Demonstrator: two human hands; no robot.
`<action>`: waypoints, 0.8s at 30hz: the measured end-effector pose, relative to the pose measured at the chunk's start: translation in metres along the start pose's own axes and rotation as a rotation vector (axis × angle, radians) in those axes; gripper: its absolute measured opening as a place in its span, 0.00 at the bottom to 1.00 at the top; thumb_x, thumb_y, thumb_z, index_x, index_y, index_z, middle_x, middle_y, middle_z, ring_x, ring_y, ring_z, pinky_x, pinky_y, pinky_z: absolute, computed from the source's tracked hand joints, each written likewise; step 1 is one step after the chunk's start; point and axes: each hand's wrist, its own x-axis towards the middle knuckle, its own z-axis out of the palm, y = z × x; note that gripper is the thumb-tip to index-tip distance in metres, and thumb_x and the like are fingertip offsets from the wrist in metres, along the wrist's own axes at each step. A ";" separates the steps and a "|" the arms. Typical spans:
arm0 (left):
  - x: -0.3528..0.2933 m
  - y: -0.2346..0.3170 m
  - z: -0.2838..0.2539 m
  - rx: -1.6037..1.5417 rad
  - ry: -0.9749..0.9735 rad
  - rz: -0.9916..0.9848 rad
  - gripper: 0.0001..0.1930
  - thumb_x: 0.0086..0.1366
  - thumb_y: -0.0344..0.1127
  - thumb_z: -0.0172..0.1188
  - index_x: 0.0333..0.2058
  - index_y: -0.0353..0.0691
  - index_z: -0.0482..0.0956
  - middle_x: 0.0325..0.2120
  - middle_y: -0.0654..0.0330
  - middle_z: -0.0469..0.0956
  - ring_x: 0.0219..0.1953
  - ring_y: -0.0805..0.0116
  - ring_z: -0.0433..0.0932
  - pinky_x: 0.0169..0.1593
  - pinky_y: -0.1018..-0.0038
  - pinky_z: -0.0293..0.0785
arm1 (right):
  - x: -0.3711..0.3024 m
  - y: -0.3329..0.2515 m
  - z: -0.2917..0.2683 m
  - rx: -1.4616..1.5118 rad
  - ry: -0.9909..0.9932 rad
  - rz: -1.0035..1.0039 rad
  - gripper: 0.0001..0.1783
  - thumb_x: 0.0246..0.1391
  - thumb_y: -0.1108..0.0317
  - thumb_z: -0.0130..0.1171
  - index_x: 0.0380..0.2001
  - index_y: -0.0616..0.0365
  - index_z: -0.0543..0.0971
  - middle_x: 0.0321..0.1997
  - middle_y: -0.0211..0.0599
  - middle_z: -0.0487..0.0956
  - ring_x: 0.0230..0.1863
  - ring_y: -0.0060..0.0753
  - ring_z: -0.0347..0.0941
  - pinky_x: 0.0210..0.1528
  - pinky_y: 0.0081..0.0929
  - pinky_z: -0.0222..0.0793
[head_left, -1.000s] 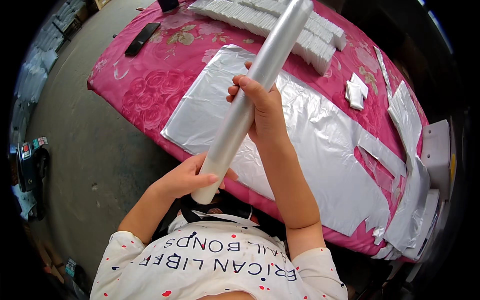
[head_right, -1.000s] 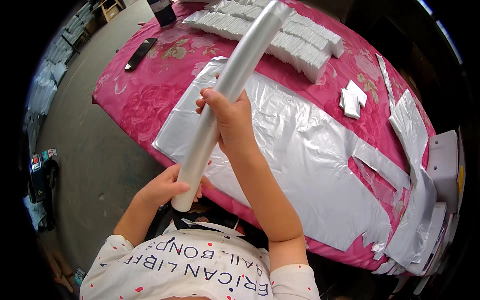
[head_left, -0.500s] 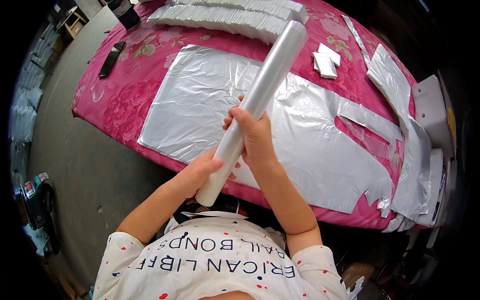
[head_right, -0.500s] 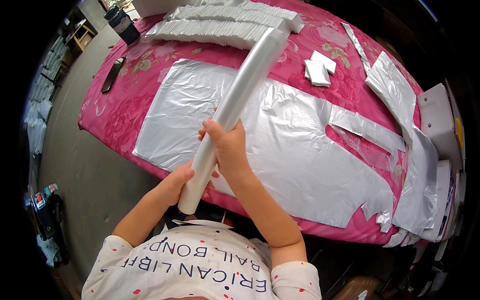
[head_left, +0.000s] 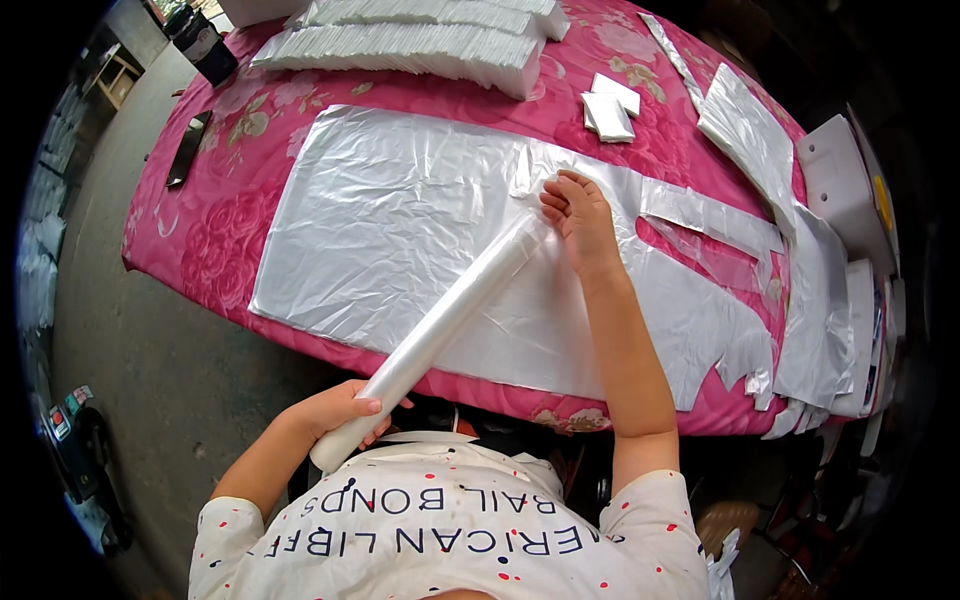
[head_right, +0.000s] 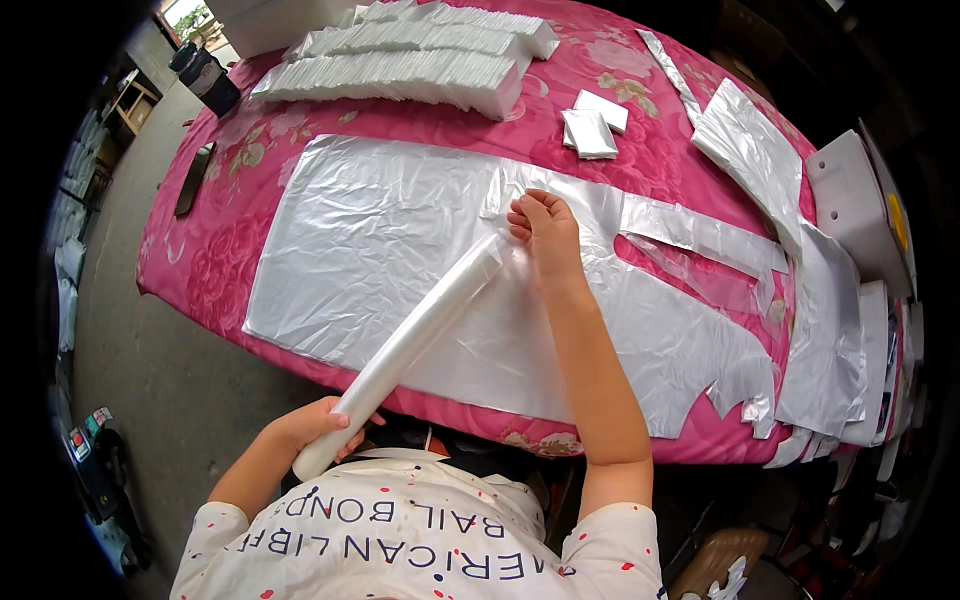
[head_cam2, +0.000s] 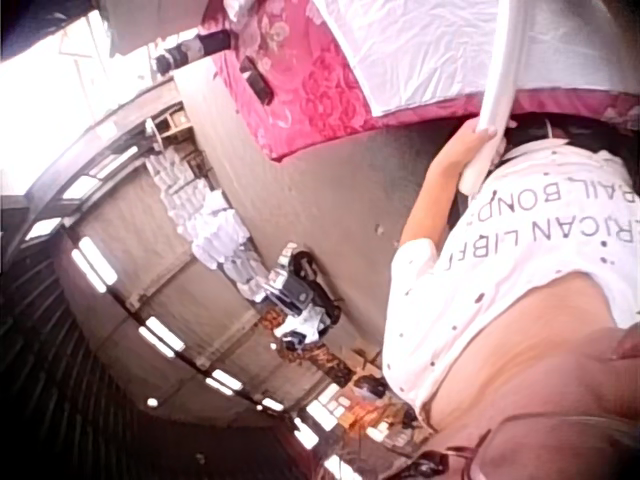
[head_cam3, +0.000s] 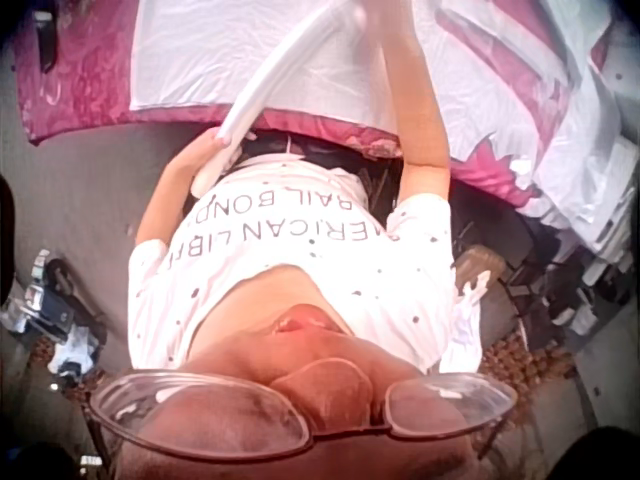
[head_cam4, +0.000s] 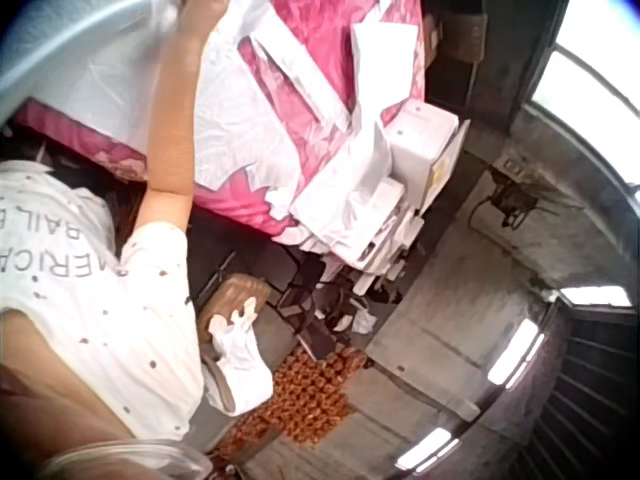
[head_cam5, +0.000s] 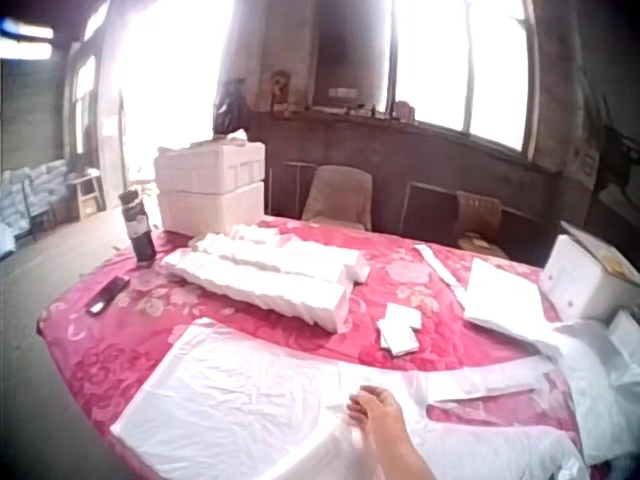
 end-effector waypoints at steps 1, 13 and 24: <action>-0.001 -0.004 -0.004 -0.029 -0.020 -0.001 0.38 0.44 0.58 0.67 0.46 0.33 0.70 0.19 0.62 0.71 0.18 0.76 0.70 0.23 0.79 0.68 | 0.001 -0.005 -0.007 -0.151 -0.062 0.029 0.16 0.52 0.64 0.56 0.42 0.62 0.71 0.31 0.32 0.74 0.30 0.18 0.69 0.33 0.14 0.66; -0.007 -0.007 -0.011 -0.131 -0.046 -0.044 0.37 0.42 0.53 0.70 0.46 0.32 0.70 0.19 0.60 0.72 0.19 0.75 0.71 0.24 0.79 0.69 | -0.011 -0.021 -0.008 -0.605 -0.537 0.271 0.09 0.50 0.64 0.61 0.29 0.58 0.77 0.20 0.22 0.71 0.21 0.14 0.64 0.24 0.13 0.58; -0.038 -0.021 -0.045 0.128 -0.094 -0.185 0.33 0.44 0.42 0.70 0.48 0.32 0.69 0.28 0.59 0.76 0.30 0.73 0.76 0.37 0.76 0.72 | 0.044 -0.063 -0.121 -0.812 0.005 -0.064 0.11 0.53 0.64 0.57 0.29 0.62 0.78 0.20 0.23 0.71 0.20 0.13 0.63 0.21 0.13 0.59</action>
